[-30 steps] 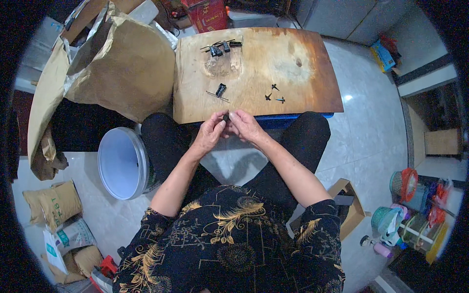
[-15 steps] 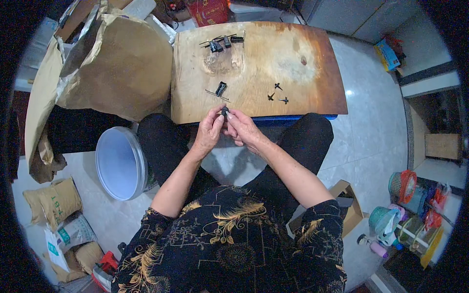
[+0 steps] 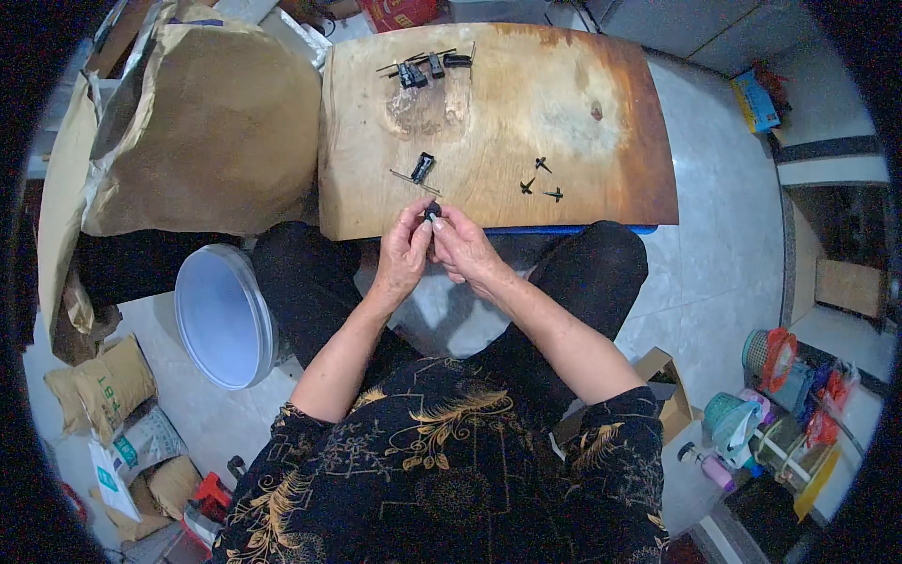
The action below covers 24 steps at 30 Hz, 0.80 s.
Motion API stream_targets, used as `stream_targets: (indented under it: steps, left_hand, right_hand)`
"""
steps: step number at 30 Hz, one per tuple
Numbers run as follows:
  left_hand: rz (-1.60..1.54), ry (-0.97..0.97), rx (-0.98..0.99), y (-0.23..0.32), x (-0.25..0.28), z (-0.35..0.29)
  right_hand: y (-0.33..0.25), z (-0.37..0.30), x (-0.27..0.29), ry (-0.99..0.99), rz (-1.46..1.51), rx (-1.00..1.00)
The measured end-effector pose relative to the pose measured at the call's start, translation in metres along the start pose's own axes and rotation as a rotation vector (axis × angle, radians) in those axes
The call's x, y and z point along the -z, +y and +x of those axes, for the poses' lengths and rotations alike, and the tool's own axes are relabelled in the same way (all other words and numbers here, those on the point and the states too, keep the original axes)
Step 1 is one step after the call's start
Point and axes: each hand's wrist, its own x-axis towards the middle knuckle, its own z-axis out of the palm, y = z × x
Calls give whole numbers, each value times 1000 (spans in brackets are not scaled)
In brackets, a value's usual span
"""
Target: Assembling small plastic and metal components into a larger assembly on a workbench.
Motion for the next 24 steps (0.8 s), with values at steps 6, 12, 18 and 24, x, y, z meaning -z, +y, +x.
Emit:
stream_targets:
  steps: [6,12,18,24]
  left_hand:
    - [251,92,-154,0,3,3]
    - [439,91,-196,-10,11,2]
    - [11,46,40,-13,15,8]
    - [-572,44,297,1,45,-4]
  right_hand:
    - [-6,10,1,-52,43,-70]
    - [-10,17,3,-77,11,-200]
    - [21,55,28,-37,-477,303]
    - [4,47,1,427,-1238,570]
